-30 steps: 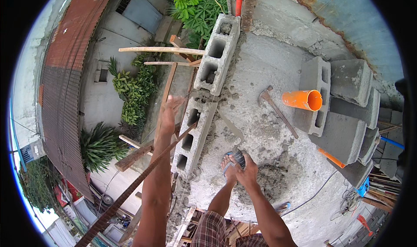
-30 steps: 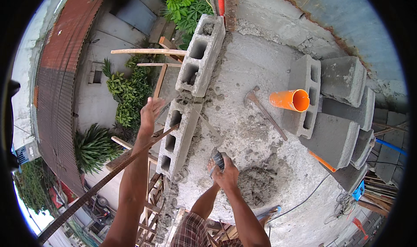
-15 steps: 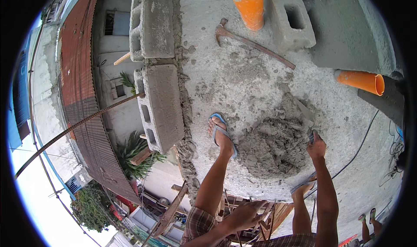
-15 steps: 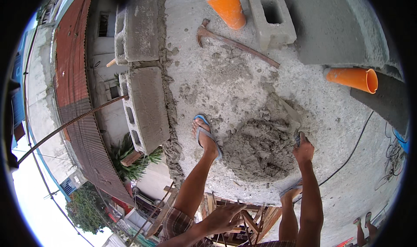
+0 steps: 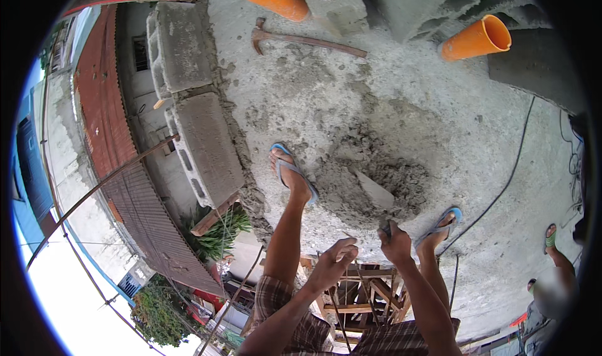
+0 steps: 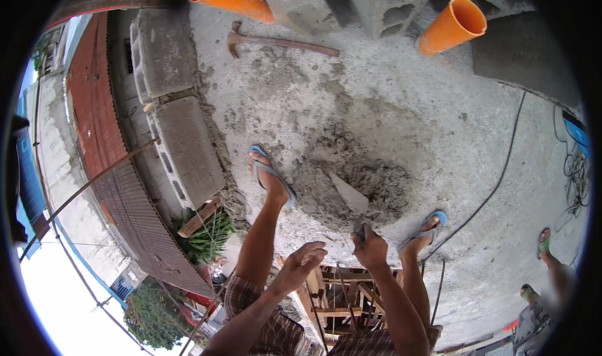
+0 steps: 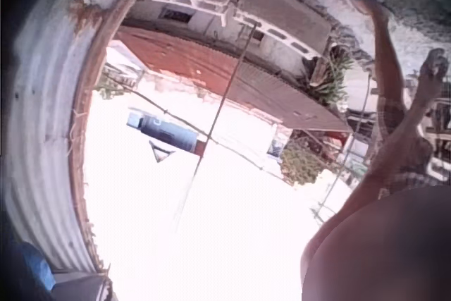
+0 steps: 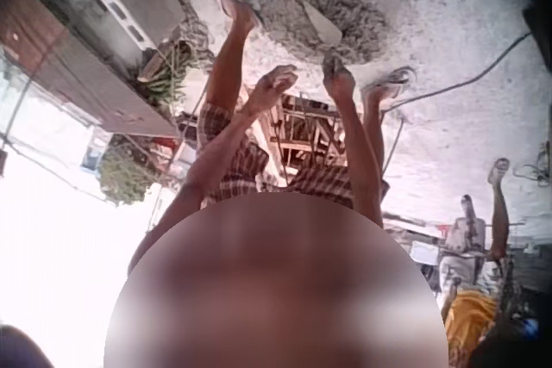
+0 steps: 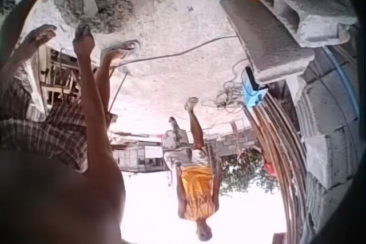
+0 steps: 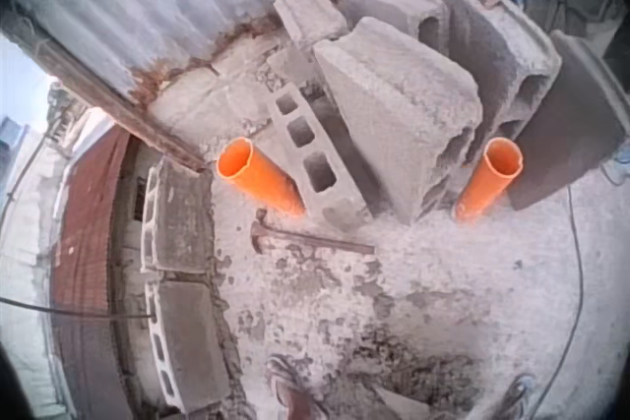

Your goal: The person scoops wet mortar with a trowel and spreads it along the top of a partially built wall. They place hollow concrete blocks onto the mortar bed, tap them into position, and scrape off excess mortar. The process repeats as the wall is extended.

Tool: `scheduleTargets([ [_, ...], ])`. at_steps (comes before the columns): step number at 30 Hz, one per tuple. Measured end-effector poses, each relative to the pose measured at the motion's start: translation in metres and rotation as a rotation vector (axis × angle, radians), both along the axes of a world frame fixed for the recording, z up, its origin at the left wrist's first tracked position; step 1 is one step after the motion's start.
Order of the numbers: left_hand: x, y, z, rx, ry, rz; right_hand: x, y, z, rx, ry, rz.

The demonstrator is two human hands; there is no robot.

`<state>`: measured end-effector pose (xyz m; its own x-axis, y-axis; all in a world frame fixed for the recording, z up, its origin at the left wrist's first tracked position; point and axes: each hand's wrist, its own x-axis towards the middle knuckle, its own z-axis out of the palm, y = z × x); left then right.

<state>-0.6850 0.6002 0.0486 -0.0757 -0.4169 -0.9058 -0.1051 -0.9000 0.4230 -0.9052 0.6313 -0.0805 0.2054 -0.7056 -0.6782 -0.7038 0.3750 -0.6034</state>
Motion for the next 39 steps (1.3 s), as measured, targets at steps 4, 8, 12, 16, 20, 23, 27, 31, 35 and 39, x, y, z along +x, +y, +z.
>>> scheduleTargets([
  [4, 0.001, -0.007, 0.001, 0.005, 0.012, 0.131, -0.036, 0.012, -0.013, 0.151, 0.312, 0.120],
  [8, -0.001, -0.029, 0.022, 0.086, 0.043, 0.131, -0.135, 0.023, -0.013, 0.139, 0.402, -0.005],
  [12, 0.001, -0.046, 0.031, 0.123, 0.127, 0.150, -0.126, 0.024, -0.062, 0.132, 0.382, 0.100],
  [16, 0.011, -0.046, 0.029, 0.114, 0.115, 0.224, -0.035, 0.017, -0.102, 0.114, 0.030, 0.005],
  [20, 0.029, -0.042, 0.029, 0.076, 0.117, 0.299, 0.004, -0.009, -0.073, 0.170, -0.002, 0.024],
  [23, 0.068, -0.049, 0.031, -0.010, 0.068, 0.409, 0.024, -0.036, -0.019, 0.146, -0.039, 0.026],
  [27, 0.168, -0.069, 0.048, -0.237, -0.074, 0.747, 0.083, -0.089, 0.064, 0.361, 0.044, -0.009],
  [31, 0.268, -0.109, 0.115, -0.410, -0.258, 0.783, 0.182, -0.182, 0.132, 0.399, -0.200, -0.158],
  [35, 0.369, -0.218, 0.136, -0.567, -0.409, 0.700, 0.302, -0.290, 0.168, 0.363, -0.128, -0.119],
  [39, 0.480, -0.338, 0.091, -0.706, -0.412, 1.091, 0.426, -0.384, 0.179, 0.294, -0.390, -0.244],
])
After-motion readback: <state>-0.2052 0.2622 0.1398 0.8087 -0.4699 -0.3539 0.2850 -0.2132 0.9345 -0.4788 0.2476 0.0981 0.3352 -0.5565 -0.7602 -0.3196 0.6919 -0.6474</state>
